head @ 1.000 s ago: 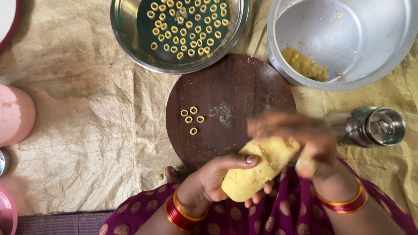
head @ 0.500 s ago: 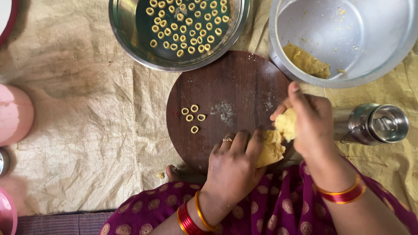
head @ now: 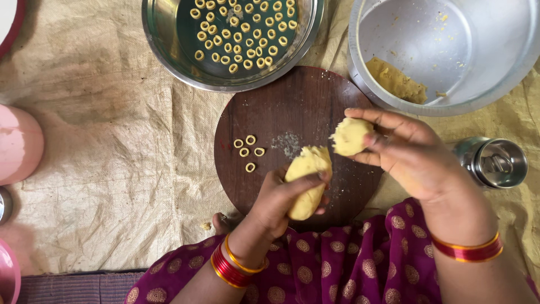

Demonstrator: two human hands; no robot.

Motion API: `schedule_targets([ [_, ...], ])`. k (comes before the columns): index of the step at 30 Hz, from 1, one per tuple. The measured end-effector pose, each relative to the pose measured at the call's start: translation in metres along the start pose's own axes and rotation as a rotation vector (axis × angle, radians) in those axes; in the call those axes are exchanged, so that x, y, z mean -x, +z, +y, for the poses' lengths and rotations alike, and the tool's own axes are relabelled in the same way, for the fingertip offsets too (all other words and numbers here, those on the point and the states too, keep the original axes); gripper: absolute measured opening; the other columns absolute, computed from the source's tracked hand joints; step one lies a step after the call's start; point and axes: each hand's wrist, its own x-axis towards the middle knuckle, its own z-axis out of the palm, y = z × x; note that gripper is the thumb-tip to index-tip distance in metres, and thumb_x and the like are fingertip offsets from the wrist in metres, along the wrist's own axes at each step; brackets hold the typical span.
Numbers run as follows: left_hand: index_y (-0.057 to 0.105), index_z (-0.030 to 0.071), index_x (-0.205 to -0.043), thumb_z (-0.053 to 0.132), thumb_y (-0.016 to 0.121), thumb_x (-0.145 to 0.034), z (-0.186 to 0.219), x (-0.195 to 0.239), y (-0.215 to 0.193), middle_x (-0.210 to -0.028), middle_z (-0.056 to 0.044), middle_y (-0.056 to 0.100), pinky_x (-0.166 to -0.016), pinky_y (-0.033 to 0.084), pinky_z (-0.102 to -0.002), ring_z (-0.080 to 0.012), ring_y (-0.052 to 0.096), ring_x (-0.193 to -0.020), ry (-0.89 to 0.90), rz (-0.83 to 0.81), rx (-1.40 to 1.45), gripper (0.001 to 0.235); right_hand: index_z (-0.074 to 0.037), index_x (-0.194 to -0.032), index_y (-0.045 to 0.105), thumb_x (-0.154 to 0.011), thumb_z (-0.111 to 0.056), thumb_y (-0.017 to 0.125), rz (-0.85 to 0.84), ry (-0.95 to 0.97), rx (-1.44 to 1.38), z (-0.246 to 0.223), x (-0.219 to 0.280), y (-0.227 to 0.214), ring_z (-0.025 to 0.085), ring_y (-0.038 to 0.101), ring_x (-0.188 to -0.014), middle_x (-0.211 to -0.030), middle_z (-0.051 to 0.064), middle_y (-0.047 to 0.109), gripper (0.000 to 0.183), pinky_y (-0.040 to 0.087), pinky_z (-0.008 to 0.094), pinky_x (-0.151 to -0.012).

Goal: The person takes small pieces of dough, rolls them into thin ropes on a wooden board, and forms them into small rings by joining the ends. The finished rings are placed into a metal tray. The person repeats this process continuously.

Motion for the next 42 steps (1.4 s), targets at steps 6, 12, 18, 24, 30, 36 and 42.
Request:
schedule_targets([
  [6,0.055,-0.002,-0.131,0.035,0.075,-0.085,-0.004,-0.002,-0.004,-0.117,-0.019,0.07,-0.087,0.064,-0.047,-0.0306,0.073,-0.106,0.064,-0.084,0.299,0.062,-0.001,-0.124,0.066,-0.094,-0.017,0.075,-0.072,-0.166,-0.354,0.029,0.001,0.012,0.026,0.068,-0.108,-0.12,0.015,0.07,0.035,0.056,0.05,-0.095],
  [12,0.034,-0.002,-0.154,0.046,0.064,-0.096,-0.01,-0.005,-0.006,-0.14,-0.024,0.054,-0.1,0.052,-0.044,-0.0338,0.055,-0.129,0.321,0.028,0.191,0.082,-0.005,-0.115,0.06,-0.079,-0.042,0.081,0.093,0.109,-0.312,0.061,-0.011,0.043,0.028,0.072,-0.098,-0.11,0.014,0.071,0.056,0.061,0.049,-0.087],
  [18,-0.002,0.005,-0.166,0.067,0.043,-0.098,0.001,0.0,-0.003,-0.176,-0.014,0.004,-0.128,0.004,-0.046,-0.028,0.003,-0.163,0.469,-0.138,-0.105,0.102,-0.004,-0.123,0.058,-0.066,-0.033,0.092,0.106,0.148,-0.23,0.072,-0.03,0.025,0.028,0.07,-0.106,-0.114,0.013,0.07,0.072,0.058,0.052,-0.093],
  [24,-0.014,0.011,-0.166,0.059,0.055,-0.097,0.017,0.005,-0.005,-0.176,-0.021,0.005,-0.127,0.009,-0.05,-0.034,0.001,-0.165,0.553,-0.227,-0.25,0.109,-0.008,-0.137,0.062,-0.068,-0.033,0.096,-0.069,-0.108,-0.453,0.027,-0.029,-0.016,0.023,0.062,-0.129,-0.14,0.009,0.065,0.081,0.056,0.037,-0.108],
  [30,0.011,-0.004,-0.161,0.036,0.076,-0.089,0.012,-0.003,-0.003,-0.161,-0.032,0.034,-0.122,0.028,-0.044,-0.0387,0.029,-0.154,0.53,0.128,-0.682,0.105,-0.012,-0.12,0.063,-0.08,-0.022,0.093,0.535,-0.469,-0.191,-0.011,-0.038,-0.073,0.031,0.066,-0.131,-0.134,0.01,0.065,0.051,0.062,0.047,-0.1],
  [36,0.022,0.001,-0.165,0.035,0.073,-0.094,0.009,-0.008,-0.005,-0.114,-0.038,0.064,-0.101,0.056,-0.034,-0.0399,0.068,-0.105,0.2,0.26,-0.956,0.093,-0.006,-0.111,0.064,-0.088,-0.001,0.083,0.706,-0.459,-0.414,0.011,-0.065,-0.127,0.035,0.069,-0.115,-0.12,0.016,0.068,0.031,0.063,0.053,-0.1],
  [42,0.063,-0.001,-0.134,0.029,0.075,-0.091,0.01,-0.015,-0.015,-0.117,-0.019,0.075,-0.075,0.061,-0.033,-0.0183,0.071,-0.069,0.641,0.33,-0.981,0.054,-0.007,-0.111,0.066,-0.095,0.009,0.075,0.691,-0.439,-0.425,0.031,-0.073,-0.152,0.032,0.065,-0.103,-0.107,0.015,0.065,0.024,0.059,0.055,-0.106],
])
